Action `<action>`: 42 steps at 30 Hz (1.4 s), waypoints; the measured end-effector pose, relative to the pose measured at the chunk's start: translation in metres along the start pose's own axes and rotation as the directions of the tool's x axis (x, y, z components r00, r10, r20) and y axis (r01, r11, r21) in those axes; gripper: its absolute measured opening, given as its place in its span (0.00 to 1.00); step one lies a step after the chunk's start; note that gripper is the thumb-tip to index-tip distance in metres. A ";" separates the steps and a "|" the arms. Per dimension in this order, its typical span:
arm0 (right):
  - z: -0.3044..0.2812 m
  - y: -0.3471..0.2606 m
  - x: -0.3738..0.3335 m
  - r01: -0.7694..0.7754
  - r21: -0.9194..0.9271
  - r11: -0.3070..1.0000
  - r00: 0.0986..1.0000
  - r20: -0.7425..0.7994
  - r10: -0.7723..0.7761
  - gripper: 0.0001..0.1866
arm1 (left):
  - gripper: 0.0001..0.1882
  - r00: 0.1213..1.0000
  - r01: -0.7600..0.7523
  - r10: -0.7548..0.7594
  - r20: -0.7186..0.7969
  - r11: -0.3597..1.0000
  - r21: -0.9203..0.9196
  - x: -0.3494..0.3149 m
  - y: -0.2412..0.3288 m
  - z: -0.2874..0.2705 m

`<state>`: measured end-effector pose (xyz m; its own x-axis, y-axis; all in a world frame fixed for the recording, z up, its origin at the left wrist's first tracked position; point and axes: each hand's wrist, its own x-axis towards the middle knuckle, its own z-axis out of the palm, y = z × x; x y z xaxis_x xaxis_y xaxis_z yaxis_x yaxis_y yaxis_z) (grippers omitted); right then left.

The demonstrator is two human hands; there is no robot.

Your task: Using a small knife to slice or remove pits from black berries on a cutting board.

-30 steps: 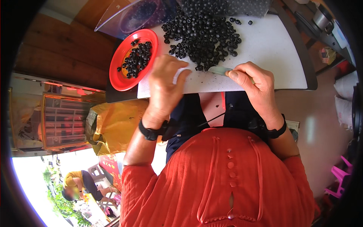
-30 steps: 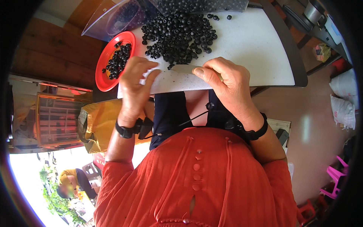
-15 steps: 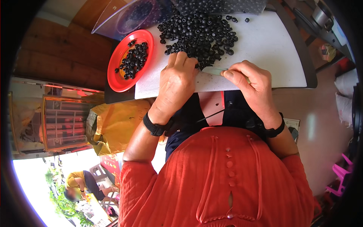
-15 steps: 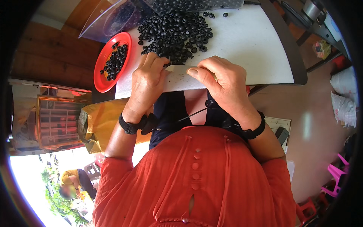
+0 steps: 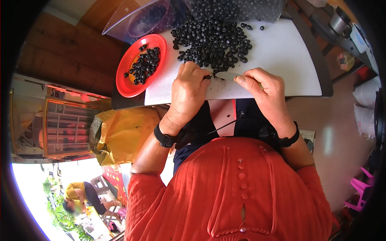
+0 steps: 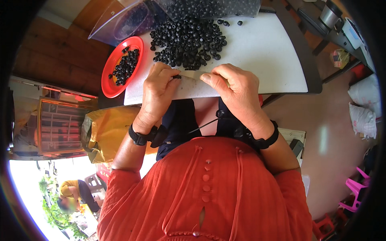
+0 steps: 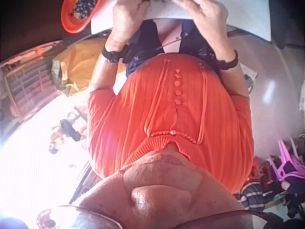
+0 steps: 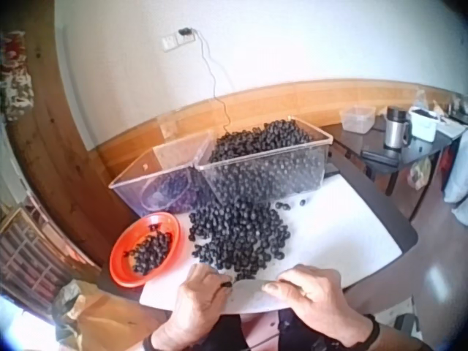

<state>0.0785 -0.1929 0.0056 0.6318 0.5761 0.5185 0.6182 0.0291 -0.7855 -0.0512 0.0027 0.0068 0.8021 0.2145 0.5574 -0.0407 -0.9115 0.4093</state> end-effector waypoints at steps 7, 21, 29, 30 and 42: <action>0.001 0.000 0.000 -0.048 -0.044 0.998 0.999 0.014 0.048 0.12 | 0.12 0.857 0.485 -0.432 0.281 0.493 -0.722 -0.004 0.016 -0.010; -0.001 -0.001 0.004 -0.105 -0.066 0.992 0.993 0.043 0.108 0.13 | 0.13 0.882 0.360 -0.383 0.274 0.173 -0.917 -0.009 0.013 0.012; 0.000 -0.001 0.003 -0.040 -0.124 0.991 0.999 0.026 0.044 0.14 | 0.16 0.868 0.397 -0.388 0.308 0.172 -0.902 -0.008 0.015 0.010; 0.000 0.000 0.003 -0.036 -0.133 0.990 0.999 0.032 0.040 0.14 | 0.16 0.873 0.387 -0.379 0.305 0.160 -0.908 -0.008 0.015 0.009; 0.000 0.002 0.003 -0.011 -0.098 0.995 0.999 0.045 0.015 0.14 | 0.15 0.851 0.388 -0.419 0.316 0.097 -0.916 -0.007 0.025 0.009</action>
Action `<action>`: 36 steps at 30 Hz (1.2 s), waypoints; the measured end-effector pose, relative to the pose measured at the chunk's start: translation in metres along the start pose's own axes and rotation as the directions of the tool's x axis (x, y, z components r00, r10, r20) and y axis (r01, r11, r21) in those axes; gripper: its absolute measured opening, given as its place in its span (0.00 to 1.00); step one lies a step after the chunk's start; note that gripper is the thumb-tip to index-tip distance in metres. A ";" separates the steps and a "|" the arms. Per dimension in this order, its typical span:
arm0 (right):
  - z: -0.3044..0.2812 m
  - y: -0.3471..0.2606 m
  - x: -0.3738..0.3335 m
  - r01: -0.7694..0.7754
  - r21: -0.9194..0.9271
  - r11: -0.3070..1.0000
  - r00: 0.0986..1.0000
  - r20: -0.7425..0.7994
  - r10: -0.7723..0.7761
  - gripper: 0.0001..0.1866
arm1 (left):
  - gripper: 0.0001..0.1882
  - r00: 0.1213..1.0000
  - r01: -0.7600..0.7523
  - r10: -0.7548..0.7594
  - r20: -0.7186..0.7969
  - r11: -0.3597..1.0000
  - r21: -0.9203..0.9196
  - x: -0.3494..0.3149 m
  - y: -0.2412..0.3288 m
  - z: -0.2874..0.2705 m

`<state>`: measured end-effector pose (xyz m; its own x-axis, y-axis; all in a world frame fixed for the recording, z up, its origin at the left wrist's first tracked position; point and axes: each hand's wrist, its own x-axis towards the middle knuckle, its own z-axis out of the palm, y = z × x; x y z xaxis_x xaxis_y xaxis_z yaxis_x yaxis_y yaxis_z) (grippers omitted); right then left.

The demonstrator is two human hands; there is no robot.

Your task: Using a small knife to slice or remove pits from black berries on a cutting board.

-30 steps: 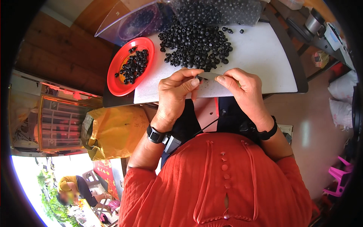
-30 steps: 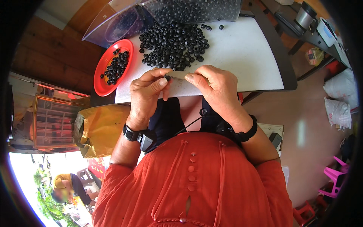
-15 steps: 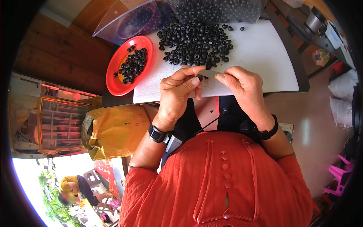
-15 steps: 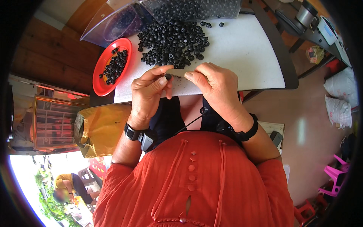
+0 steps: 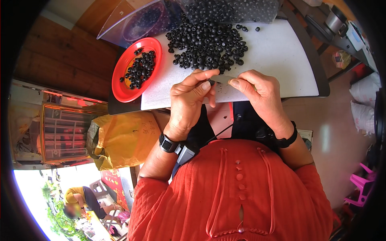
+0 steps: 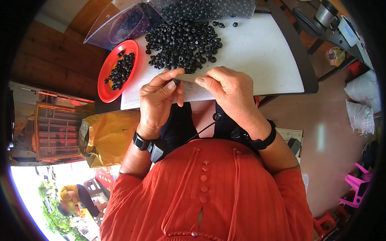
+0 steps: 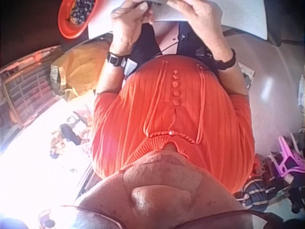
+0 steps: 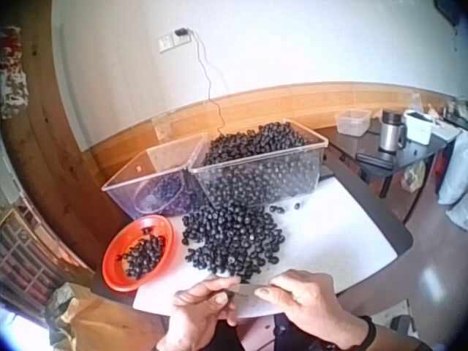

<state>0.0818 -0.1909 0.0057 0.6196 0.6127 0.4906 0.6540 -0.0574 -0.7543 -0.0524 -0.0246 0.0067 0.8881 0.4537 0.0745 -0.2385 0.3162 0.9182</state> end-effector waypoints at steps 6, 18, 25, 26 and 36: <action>0.002 0.003 -0.001 0.036 -0.015 0.999 0.999 -0.011 -0.036 0.14 | 0.15 0.999 -0.040 0.040 0.007 0.999 0.017 -0.001 -0.001 0.002; 0.005 0.004 -0.002 0.112 -0.075 0.991 0.993 -0.022 -0.114 0.13 | 0.12 1.000 0.000 0.000 0.006 0.999 -0.040 0.000 -0.001 0.000; 0.002 0.002 -0.006 0.085 0.035 0.996 0.994 -0.069 -0.082 0.10 | 0.13 0.990 -0.091 0.104 -0.095 0.987 0.134 -0.003 0.014 -0.008; -0.001 0.000 -0.005 0.042 0.114 0.993 0.997 -0.075 -0.034 0.10 | 0.13 0.976 -0.136 0.177 -0.128 0.952 0.274 -0.002 0.025 -0.015; -0.007 -0.003 -0.003 -0.021 0.300 0.954 0.995 -0.087 0.049 0.11 | 0.12 0.754 -0.182 0.649 0.101 0.059 0.981 0.024 0.102 -0.107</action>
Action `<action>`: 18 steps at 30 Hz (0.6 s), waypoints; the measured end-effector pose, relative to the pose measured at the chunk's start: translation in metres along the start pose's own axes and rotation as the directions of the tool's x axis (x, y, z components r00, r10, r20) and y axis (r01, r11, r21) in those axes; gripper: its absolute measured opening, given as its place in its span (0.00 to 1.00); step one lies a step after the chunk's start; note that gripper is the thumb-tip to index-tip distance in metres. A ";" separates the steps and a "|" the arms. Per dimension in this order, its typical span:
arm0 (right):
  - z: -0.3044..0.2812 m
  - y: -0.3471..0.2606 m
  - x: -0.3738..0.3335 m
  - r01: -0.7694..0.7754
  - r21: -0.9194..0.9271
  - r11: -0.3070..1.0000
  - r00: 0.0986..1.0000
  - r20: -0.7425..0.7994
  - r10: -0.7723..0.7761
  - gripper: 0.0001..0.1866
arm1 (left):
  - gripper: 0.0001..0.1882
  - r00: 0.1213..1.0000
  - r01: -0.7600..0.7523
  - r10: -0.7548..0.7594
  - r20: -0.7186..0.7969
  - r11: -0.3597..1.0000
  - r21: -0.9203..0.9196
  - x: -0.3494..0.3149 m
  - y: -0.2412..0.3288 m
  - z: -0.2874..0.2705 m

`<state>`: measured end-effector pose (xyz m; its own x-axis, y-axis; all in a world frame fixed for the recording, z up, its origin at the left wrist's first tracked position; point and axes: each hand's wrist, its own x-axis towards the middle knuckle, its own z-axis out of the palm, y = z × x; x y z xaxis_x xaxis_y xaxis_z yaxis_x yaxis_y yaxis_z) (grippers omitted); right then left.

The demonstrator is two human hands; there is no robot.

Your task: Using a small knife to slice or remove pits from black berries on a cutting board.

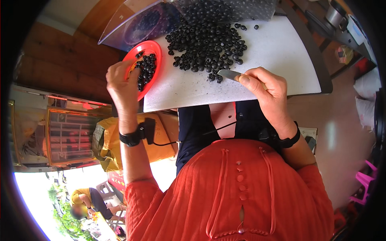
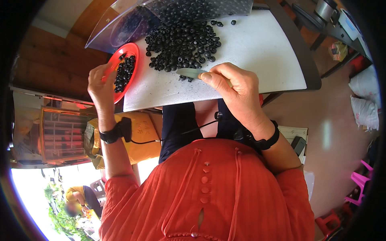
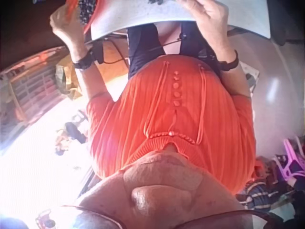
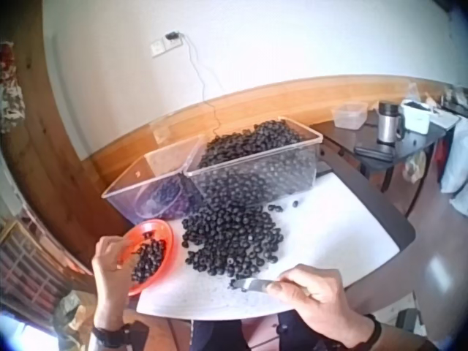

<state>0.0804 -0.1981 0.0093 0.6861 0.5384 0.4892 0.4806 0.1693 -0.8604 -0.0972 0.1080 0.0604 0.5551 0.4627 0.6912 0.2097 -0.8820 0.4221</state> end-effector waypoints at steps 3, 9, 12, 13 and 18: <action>-0.001 0.004 -0.001 0.014 -0.013 1.000 1.000 -0.011 -0.014 0.11 | 0.11 0.984 -0.026 0.051 0.173 0.989 -0.144 -0.024 0.049 0.035; -0.001 0.004 -0.002 0.023 -0.006 1.000 1.000 -0.001 -0.023 0.10 | 0.15 0.872 -0.302 0.375 0.314 0.918 -0.258 -0.041 0.091 0.086; -0.001 0.005 -0.002 0.041 -0.009 0.999 0.999 0.002 -0.041 0.10 | 0.15 0.870 -0.317 0.353 0.344 0.935 -0.158 -0.042 0.092 0.093; -0.001 0.005 -0.002 0.044 -0.015 0.999 0.999 0.008 -0.043 0.10 | 0.13 0.870 -0.312 0.344 0.354 0.939 -0.144 -0.042 0.092 0.093; -0.002 0.007 -0.002 0.055 -0.058 0.997 0.998 0.004 -0.055 0.10 | 0.11 0.873 -0.313 0.342 0.349 0.940 -0.137 -0.042 0.095 0.097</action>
<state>0.0834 -0.1995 0.0029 0.6565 0.5315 0.5353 0.5486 0.1507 -0.8224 -0.0232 -0.0039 0.0145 0.8368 0.0712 0.5429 -0.0871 -0.9615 0.2605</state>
